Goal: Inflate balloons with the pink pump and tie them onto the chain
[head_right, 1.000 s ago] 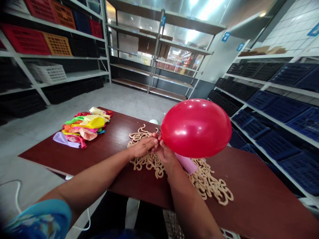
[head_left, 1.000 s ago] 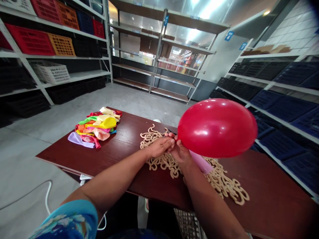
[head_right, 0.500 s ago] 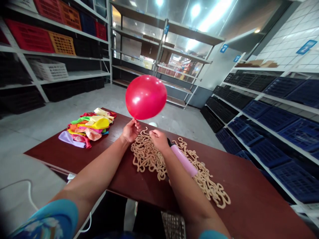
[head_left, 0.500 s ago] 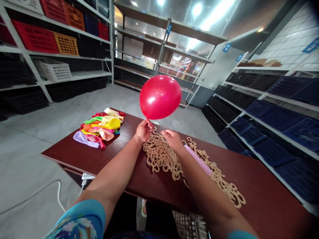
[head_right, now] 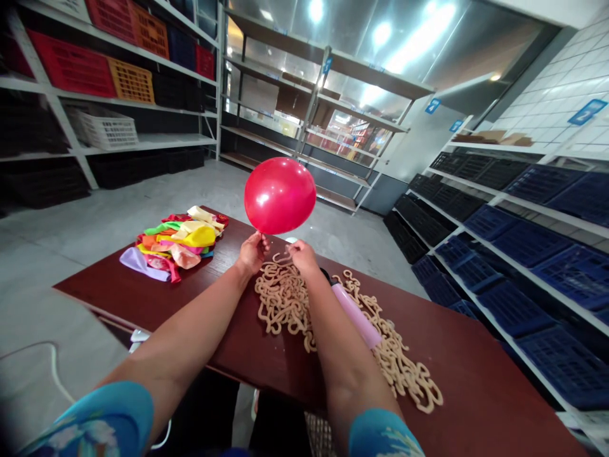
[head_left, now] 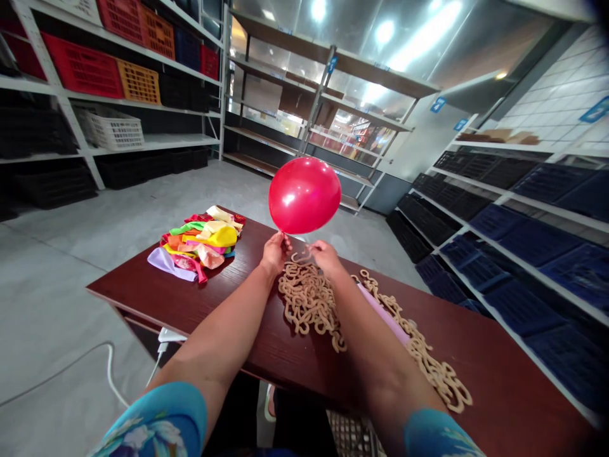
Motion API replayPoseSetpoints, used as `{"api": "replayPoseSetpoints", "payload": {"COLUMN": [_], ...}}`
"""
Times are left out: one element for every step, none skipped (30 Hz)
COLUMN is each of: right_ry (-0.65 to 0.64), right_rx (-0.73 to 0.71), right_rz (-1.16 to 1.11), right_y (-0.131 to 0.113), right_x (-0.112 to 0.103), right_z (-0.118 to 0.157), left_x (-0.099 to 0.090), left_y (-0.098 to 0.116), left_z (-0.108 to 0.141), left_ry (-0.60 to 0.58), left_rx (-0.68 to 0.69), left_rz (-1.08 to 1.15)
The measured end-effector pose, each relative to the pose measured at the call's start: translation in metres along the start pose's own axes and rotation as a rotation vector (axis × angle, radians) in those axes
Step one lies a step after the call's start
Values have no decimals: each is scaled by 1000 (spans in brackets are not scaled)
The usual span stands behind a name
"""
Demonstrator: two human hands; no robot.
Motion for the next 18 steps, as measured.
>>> {"api": "replayPoseSetpoints", "payload": {"right_ry": [1, -13, -40, -67, -85, -95, -101, -110, -120, -129, -132, -126, -116, -101, -86, -72, -61, -52], "right_rx": [37, 82, 130, 170, 198, 210, 205, 184, 152, 116, 83, 56, 41, 37, 40, 49, 60, 71], "right_rz": [-171, -377, -572, -729, -838, -907, -941, -948, -937, -919, -902, -889, -875, -864, -857, -853, -851, -854], "right_y": [0, -1, -3, -5, -8, -11, -13, -15, -17, -18, -19, -19, -18, -17, -16, -15, -15, -14], "right_x": [-8, -16, -23, -29, -33, -36, -38, -38, -38, -37, -37, -37, -37, -38, -39, -40, -41, -43], "right_z": [2, 6, 10, 16, 23, 30, 36, 43, 48, 53, 56, 58, 59, 59, 59, 58, 58, 57], "left_x": [1, 2, 3, 4, 5, 6, 7, 8, 9, 9, 10, 10, 10, 10, 10, 10, 10, 10], "left_y": [0, 0, 0, -1, -2, -3, -4, -5, -6, -8, -10, -12, -13, -15, -17, -18, -20, -21], "left_z": [1, 2, 4, 5, 7, 9, 11, 14, 16, 18, 21, 23, 24, 26, 27, 28, 28, 29], "left_ry": [-3, -7, -15, -28, -47, -74, -105, -139, -173, -206, -236, -262, -283, -297, -302, -301, -299, -299], "left_rx": [0, -1, -4, -9, -15, -24, -35, -51, -69, -90, -111, -129, -141, -149, -154, -159, -164, -171], "left_rz": [-14, -29, -42, -53, -62, -68, -77, -89, -106, -128, -155, -184, -210, -235, -257, -277, -295, -312]}}
Point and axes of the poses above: each hand's wrist, its own z-axis away from the middle knuckle, its own x-axis out of the palm, y = z × x, the point moved 1 cm from there along -z, towards the middle knuckle, and after that the axes turned 15 degrees about y, right-handed, at the moved point
